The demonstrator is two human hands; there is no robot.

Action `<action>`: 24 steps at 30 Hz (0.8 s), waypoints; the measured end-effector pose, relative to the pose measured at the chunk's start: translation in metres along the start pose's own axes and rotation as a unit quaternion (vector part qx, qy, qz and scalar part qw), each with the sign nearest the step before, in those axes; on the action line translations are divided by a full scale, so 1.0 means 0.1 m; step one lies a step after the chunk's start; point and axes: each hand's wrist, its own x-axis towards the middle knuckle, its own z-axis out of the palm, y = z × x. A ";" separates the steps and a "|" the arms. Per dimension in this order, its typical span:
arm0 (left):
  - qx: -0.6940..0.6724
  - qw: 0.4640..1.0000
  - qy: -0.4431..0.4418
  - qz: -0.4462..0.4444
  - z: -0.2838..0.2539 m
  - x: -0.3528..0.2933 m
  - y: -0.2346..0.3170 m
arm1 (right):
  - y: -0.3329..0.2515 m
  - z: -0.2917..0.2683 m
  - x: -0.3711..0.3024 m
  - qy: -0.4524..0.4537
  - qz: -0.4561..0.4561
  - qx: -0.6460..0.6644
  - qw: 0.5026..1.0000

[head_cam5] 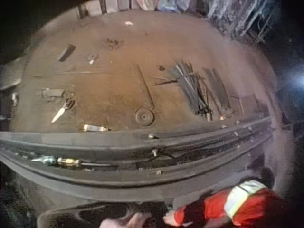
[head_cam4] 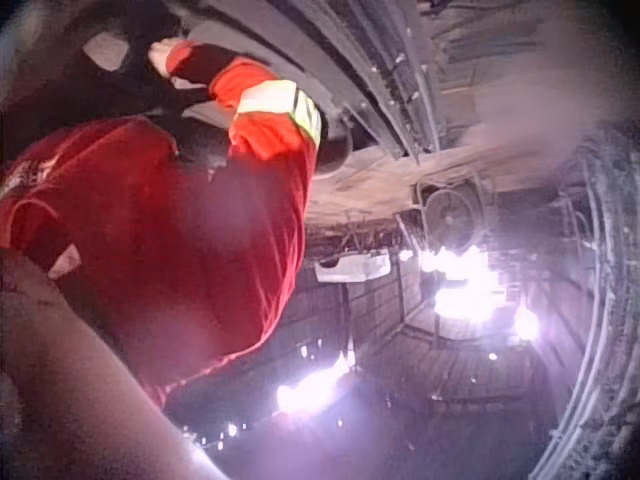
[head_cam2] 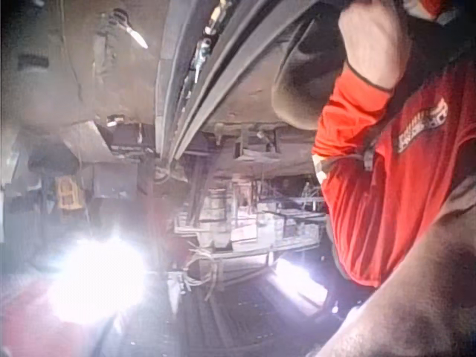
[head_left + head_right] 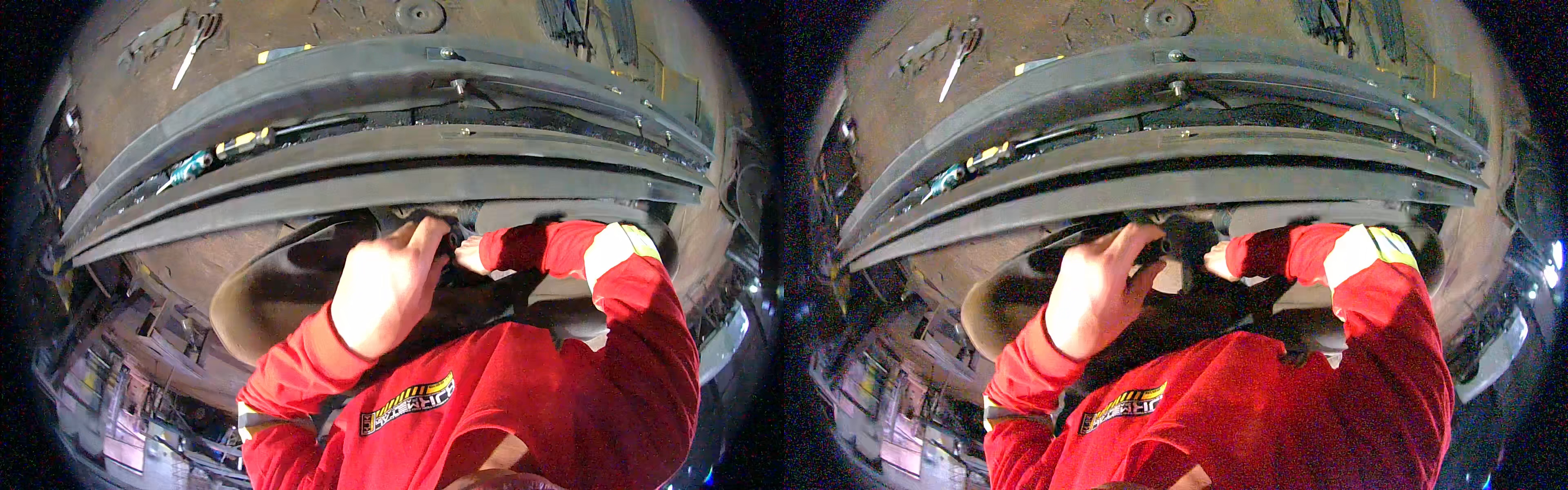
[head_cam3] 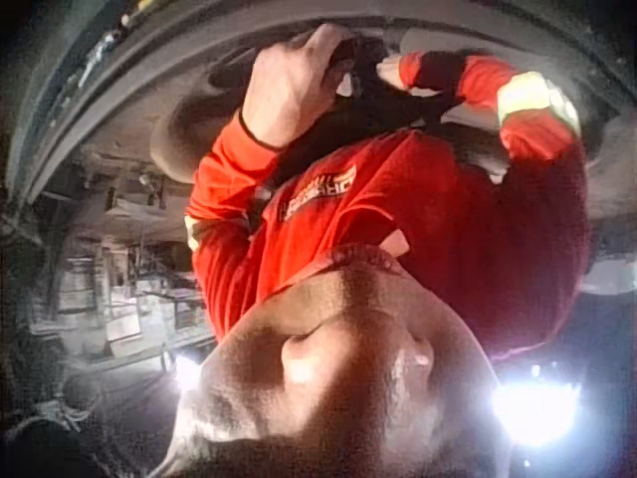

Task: The person sits on the floor and assembles a metal frame by hand. They insert small metal fasteners into the frame's slots and then use a screwdriver to tighten them. The person repeatedly reaches for fasteners and secures them along the length of the frame.

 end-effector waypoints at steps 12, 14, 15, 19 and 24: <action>-0.325 0.941 0.075 -0.060 0.48 0.31 -0.24 | -0.87 -0.51 -0.66 0.195 -0.027 -0.067 0.978; -0.335 0.936 0.088 -0.066 0.55 0.38 -0.36 | -1.10 -0.63 -0.85 0.288 0.006 -0.083 0.954; -0.341 0.932 0.099 -0.073 0.58 0.38 -0.43 | -1.23 -0.72 -0.89 0.327 0.066 -0.101 0.937; -0.257 0.948 0.163 -0.091 0.67 0.57 -0.47 | -1.15 -0.90 -0.84 0.626 0.221 -0.074 0.744; -0.271 0.938 0.186 -0.110 0.73 0.61 -0.44 | -0.95 -1.01 -0.72 0.761 0.262 -0.031 0.593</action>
